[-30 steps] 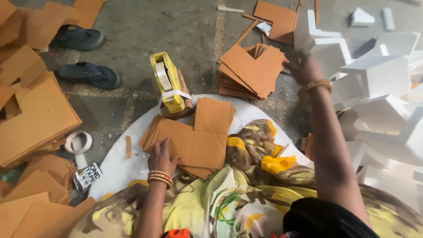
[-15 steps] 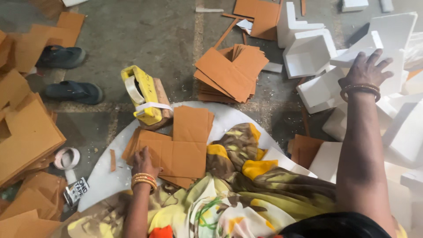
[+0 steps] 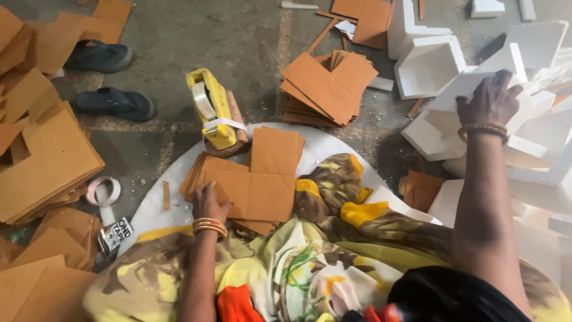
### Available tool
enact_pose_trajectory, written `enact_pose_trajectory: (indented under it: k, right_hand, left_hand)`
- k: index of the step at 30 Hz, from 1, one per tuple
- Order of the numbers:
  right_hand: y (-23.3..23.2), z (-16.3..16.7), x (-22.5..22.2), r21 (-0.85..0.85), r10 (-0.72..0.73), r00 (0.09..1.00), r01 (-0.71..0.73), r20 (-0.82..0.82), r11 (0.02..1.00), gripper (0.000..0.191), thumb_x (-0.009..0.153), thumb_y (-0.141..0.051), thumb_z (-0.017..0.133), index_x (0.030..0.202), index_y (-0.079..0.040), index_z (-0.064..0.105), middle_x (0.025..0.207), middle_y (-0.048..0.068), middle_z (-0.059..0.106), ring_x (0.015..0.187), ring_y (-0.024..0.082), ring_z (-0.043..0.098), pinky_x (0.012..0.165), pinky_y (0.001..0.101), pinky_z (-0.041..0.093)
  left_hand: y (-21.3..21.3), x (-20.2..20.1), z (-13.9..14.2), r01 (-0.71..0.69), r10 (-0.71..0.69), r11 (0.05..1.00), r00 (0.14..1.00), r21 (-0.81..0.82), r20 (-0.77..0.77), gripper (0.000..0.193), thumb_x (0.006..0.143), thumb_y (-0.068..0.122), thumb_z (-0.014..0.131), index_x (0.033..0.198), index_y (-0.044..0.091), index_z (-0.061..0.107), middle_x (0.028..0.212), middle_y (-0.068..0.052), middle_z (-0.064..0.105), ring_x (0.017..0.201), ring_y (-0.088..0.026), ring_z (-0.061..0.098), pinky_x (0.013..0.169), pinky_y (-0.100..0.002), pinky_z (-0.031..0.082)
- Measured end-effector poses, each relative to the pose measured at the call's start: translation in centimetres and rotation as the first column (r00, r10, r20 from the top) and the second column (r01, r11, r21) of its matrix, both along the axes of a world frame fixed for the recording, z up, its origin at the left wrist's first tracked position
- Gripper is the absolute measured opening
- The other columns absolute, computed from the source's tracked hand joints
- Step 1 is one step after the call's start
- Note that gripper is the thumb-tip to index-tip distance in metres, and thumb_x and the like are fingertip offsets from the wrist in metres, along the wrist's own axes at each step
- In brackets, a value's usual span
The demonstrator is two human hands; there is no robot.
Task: The person assembles small cardboard boxes by inserting white foam inserts and sealing the flaps with a tape dispenser. The person handles cardboard pieces and foam inserts one at a time, stacking completed boxes nearby.
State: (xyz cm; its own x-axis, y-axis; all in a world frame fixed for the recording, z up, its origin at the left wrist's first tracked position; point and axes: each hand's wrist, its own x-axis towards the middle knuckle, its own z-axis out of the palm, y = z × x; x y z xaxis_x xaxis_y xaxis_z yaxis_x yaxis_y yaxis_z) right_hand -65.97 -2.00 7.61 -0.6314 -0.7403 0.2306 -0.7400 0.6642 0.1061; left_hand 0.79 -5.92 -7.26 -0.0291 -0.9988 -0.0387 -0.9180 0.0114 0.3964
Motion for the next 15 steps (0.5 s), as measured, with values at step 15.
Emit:
enact_pose_trajectory:
  k: [15]
  right_hand:
    - [0.0,0.5,4.0,0.416,0.125,0.976,-0.041,-0.177,0.908,0.088,0.062,-0.073,0.088,0.12,-0.008,0.073,0.137,0.019,0.059,0.133,0.039,0.053,0.104,0.0578,0.041]
  left_hand:
    - [-2.6,0.5,0.1,-0.092,0.064,0.993,0.94,-0.069,-0.334,0.066,0.071,0.03,0.091,0.127,0.009,0.063,0.113,-0.018,0.067,0.109,-0.038,0.06,0.094,-0.05,0.049]
